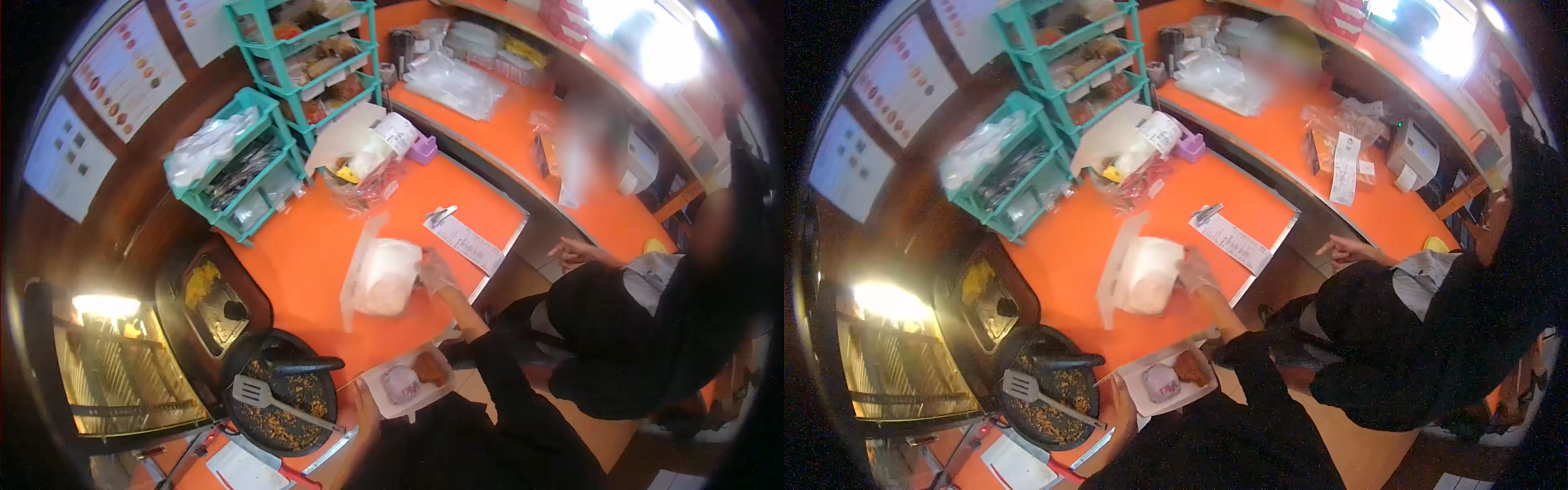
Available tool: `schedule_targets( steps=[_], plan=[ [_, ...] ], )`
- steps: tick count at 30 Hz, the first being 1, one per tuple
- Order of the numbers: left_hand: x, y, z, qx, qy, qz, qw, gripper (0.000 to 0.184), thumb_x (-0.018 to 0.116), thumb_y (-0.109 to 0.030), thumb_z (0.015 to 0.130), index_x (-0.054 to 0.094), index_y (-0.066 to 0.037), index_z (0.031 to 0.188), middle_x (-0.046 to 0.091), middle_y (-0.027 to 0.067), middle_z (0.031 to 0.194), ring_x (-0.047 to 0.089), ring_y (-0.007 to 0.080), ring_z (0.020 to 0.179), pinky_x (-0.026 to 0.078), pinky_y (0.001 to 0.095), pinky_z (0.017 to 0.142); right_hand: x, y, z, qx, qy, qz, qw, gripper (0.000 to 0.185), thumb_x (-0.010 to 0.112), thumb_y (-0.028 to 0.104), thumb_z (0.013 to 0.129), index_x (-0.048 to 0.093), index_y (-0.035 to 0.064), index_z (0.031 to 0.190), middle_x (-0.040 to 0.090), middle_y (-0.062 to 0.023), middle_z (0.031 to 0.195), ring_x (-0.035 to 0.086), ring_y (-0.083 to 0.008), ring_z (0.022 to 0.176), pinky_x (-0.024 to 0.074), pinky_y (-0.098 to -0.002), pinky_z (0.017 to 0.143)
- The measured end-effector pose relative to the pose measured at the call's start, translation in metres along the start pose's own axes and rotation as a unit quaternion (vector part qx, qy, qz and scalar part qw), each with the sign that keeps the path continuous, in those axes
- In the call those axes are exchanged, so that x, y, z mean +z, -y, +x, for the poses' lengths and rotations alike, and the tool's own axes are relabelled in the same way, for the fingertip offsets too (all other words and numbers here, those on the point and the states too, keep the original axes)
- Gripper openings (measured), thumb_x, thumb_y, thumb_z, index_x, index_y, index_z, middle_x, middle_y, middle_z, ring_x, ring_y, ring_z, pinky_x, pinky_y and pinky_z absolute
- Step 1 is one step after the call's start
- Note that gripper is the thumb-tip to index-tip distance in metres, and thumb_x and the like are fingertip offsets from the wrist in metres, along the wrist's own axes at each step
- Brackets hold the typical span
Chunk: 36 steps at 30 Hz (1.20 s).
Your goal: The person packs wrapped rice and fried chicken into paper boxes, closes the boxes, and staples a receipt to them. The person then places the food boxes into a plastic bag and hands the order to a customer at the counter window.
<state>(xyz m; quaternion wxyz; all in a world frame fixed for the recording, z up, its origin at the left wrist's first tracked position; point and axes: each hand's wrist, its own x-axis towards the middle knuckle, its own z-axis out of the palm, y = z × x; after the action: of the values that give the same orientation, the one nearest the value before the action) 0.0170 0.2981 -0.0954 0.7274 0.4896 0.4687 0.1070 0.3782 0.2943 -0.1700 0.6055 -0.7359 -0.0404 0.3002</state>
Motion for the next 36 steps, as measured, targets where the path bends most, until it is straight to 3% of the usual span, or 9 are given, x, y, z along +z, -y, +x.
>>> schedule_targets(
  steps=[6,9,11,16,22,28,31,34,36],
  plan=[
    [0.043,0.001,0.033,0.026,-0.132,-0.104,0.985,0.071,0.034,-0.054,0.102,0.029,0.002,0.146,0.042,0.0199,0.143,0.044,0.0295,0.13,0.036,0.0377,0.109,0.041,0.041,-0.013,0.139,0.188,0.084,0.969,0.05,0.056,0.005,0.084,0.047,0.0054,0.133,0.065,-0.0163,0.109,0.07,-0.0257,0.087,0.0613,-0.0395,0.069],
    [0.056,-0.005,0.051,0.047,-0.177,-0.146,0.972,0.071,0.034,-0.054,0.102,0.029,0.001,0.146,0.04,0.0198,0.144,0.043,0.0302,0.131,0.035,0.0384,0.11,0.052,0.027,0.004,-0.124,0.197,-0.145,0.962,0.048,0.057,0.008,0.084,0.048,0.0028,0.131,0.066,-0.0181,0.106,0.07,-0.0263,0.088,0.0611,-0.0397,0.076],
    [0.062,-0.01,0.064,0.061,-0.189,-0.167,0.966,0.072,0.034,-0.055,0.102,0.029,0.001,0.147,0.039,0.0198,0.145,0.042,0.0306,0.132,0.035,0.0388,0.11,0.064,0.064,0.007,0.176,0.289,0.086,0.937,0.044,0.059,0.013,0.085,0.05,0.0013,0.126,0.067,-0.0169,0.103,0.07,-0.0255,0.088,0.0593,-0.0377,0.08],
    [0.07,-0.025,0.091,0.077,-0.171,-0.235,0.954,0.07,0.034,-0.054,0.102,0.029,-0.001,0.147,0.034,0.0183,0.149,0.039,0.0322,0.135,0.033,0.0414,0.112,0.034,0.095,0.027,0.114,0.327,0.002,0.938,0.039,0.063,0.028,0.087,0.056,-0.0016,0.112,0.068,-0.0137,0.094,0.069,-0.0229,0.08,0.0559,-0.0332,0.075],
    [0.07,-0.02,0.113,0.114,-0.154,-0.251,0.949,0.066,0.036,-0.051,0.102,0.031,-0.002,0.145,0.038,0.0154,0.147,0.041,0.0293,0.132,0.032,0.0394,0.112,-0.031,0.167,-0.043,-0.15,-0.008,-0.019,0.988,0.034,0.055,0.034,0.094,0.06,0.0021,0.085,0.057,-0.0043,0.067,0.056,-0.0187,0.065,0.0452,-0.0355,0.06],
    [0.061,-0.008,0.091,0.097,-0.204,-0.09,0.97,0.053,0.048,-0.044,0.1,0.038,-0.003,0.132,0.048,0.0127,0.123,0.048,0.0216,0.117,0.039,0.0377,0.1,-0.021,0.096,-0.097,-0.19,0.206,-0.229,0.932,0.02,0.051,0.015,0.094,0.054,-0.0009,0.105,0.055,-0.0114,0.081,0.056,-0.0225,0.076,0.0453,-0.0388,0.066],
    [0.061,0.003,0.06,-0.057,-0.265,-0.071,0.96,0.043,0.059,-0.031,0.095,0.044,-0.003,0.125,0.052,0.0098,0.111,0.052,0.0185,0.102,0.043,0.0343,0.086,-0.012,0.099,-0.099,-0.145,0.255,-0.203,0.934,0.024,0.055,0.01,0.091,0.054,0.0021,0.114,0.059,-0.0141,0.09,0.06,-0.0267,0.088,0.0477,-0.0418,0.075],
    [0.061,0.016,0.053,0.04,-0.241,0.128,0.961,0.031,0.065,-0.019,0.09,0.052,-0.003,0.111,0.054,0.0065,0.099,0.054,0.0162,0.085,0.042,0.0308,0.071,0.0,0.09,-0.105,-0.16,0.206,-0.189,0.947,0.029,0.057,0.008,0.089,0.054,0.0045,0.118,0.062,-0.0159,0.097,0.061,-0.0277,0.097,0.0488,-0.042,0.082],
    [0.094,-0.058,0.038,0.21,-0.026,0.206,0.955,0.017,0.063,-0.017,0.088,0.057,-0.003,0.095,0.055,0.006,0.084,0.054,0.0178,0.072,0.044,0.0312,0.063,0.01,0.088,-0.107,-0.216,0.137,-0.192,0.947,0.03,0.059,0.008,0.089,0.054,0.0052,0.118,0.062,-0.0159,0.1,0.062,-0.0269,0.1,0.0491,-0.0411,0.084]
  ],
)
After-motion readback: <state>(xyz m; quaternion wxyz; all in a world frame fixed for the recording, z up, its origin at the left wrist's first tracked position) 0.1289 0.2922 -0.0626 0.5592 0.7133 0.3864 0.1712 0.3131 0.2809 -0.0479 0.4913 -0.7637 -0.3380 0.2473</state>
